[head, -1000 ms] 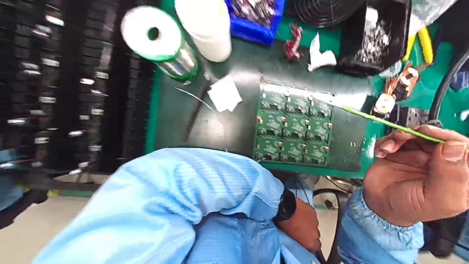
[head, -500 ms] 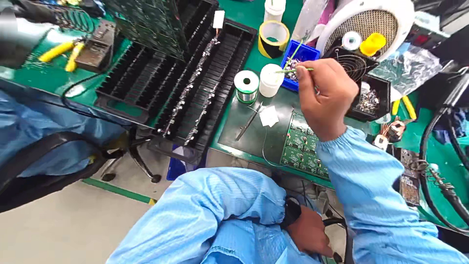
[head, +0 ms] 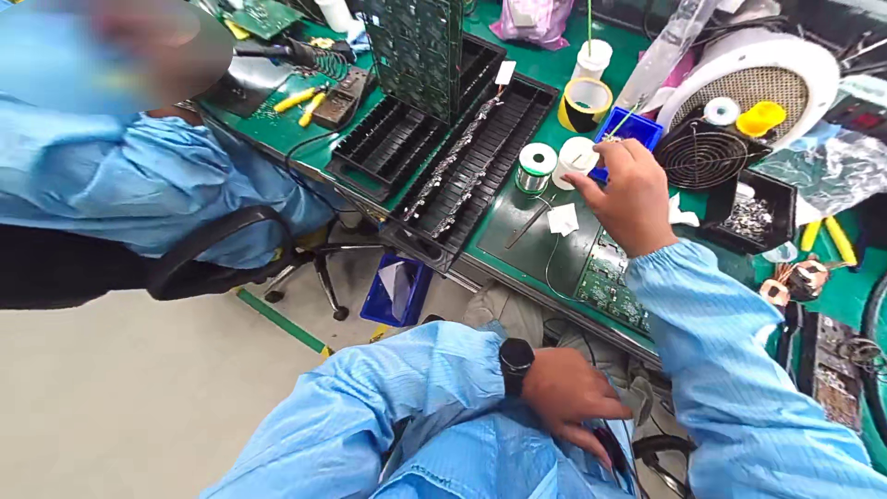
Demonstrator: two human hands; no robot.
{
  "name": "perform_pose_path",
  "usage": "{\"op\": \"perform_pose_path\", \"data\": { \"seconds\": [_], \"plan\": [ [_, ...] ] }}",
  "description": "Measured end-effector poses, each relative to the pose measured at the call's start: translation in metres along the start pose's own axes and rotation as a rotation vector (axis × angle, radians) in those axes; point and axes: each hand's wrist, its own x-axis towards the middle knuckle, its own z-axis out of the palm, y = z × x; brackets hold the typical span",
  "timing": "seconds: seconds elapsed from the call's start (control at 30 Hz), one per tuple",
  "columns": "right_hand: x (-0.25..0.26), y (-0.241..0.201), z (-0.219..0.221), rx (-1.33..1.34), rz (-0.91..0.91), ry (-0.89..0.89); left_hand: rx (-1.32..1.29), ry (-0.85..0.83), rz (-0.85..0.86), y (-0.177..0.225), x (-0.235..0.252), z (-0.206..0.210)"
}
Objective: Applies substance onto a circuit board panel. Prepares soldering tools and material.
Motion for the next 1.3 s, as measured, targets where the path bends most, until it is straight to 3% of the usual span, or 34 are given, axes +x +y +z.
{"op": "perform_pose_path", "data": {
  "seconds": [0.13, 0.23, 0.37, 0.47, 0.63, 0.77, 1.13, 1.3],
  "plan": [
    [-0.08, -0.01, -0.052, 0.028, -0.018, 0.077, 0.018, 0.22, -0.073, 0.005, -0.018, -0.03],
    [-0.157, -0.004, -0.082, 0.074, 0.119, 0.094, 0.053, 0.328, -0.151, 0.005, -0.02, -0.046],
    [-0.251, -0.008, -0.087, 0.465, 0.463, -0.006, 0.1, 0.364, -0.311, 0.001, 0.005, -0.072],
    [-0.291, -0.03, -0.074, 0.793, 0.618, -0.059, 0.114, 0.309, -0.44, -0.021, 0.045, -0.097],
    [-0.296, -0.059, -0.055, 1.276, 0.743, -0.089, 0.199, 0.182, -0.679, -0.084, 0.105, -0.115],
    [-0.287, -0.069, -0.047, 1.62, 0.846, -0.032, 0.25, 0.035, -0.894, -0.114, 0.118, -0.114],
    [-0.293, -0.068, -0.043, 1.793, 0.782, 0.175, 0.477, -0.095, -0.825, -0.09, 0.086, -0.109],
    [-0.308, -0.059, -0.052, 1.703, 0.79, 0.285, 0.526, -0.041, -0.76, -0.068, 0.06, -0.09]
  ]
}}
